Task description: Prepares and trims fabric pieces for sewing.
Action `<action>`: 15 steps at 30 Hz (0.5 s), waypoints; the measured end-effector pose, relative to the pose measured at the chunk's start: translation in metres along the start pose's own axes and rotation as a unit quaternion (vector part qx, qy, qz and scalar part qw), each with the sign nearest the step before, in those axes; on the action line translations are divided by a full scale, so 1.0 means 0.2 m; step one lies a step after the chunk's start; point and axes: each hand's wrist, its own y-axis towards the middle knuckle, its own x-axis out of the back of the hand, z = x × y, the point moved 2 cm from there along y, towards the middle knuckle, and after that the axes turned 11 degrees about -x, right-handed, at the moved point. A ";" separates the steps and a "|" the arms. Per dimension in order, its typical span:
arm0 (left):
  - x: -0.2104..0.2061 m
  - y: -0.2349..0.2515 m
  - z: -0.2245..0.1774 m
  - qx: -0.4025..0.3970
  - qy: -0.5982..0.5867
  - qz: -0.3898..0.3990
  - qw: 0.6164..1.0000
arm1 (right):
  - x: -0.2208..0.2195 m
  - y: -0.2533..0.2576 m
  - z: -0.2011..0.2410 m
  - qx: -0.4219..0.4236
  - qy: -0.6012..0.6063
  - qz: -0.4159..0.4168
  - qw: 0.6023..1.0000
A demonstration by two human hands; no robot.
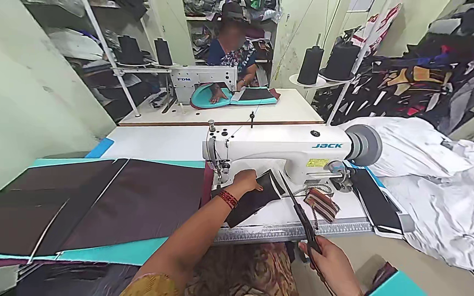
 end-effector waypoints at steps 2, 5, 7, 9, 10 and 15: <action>0.00 -0.01 -0.01 -0.024 0.017 0.010 1.000 | 0.02 0.02 0.11 -0.006 -0.073 -0.032 0.997; -0.01 -0.10 -0.05 -0.069 0.003 -0.025 0.997 | 0.01 0.06 0.24 -0.030 -0.147 -0.050 0.987; 0.00 -0.22 -0.08 -0.093 -0.024 -0.062 0.993 | -0.01 0.09 0.32 -0.049 -0.187 -0.061 0.979; 0.01 -0.37 -0.11 -0.134 -0.041 -0.105 0.984 | -0.02 0.11 0.40 -0.050 -0.213 -0.078 0.973; 0.00 -0.46 -0.12 -0.170 -0.046 -0.138 0.975 | -0.02 0.12 0.44 -0.044 -0.221 -0.088 0.970; -0.14 -0.77 -0.08 -0.387 -0.034 -0.435 0.812 | -0.05 0.19 0.54 0.027 -0.247 -0.140 0.958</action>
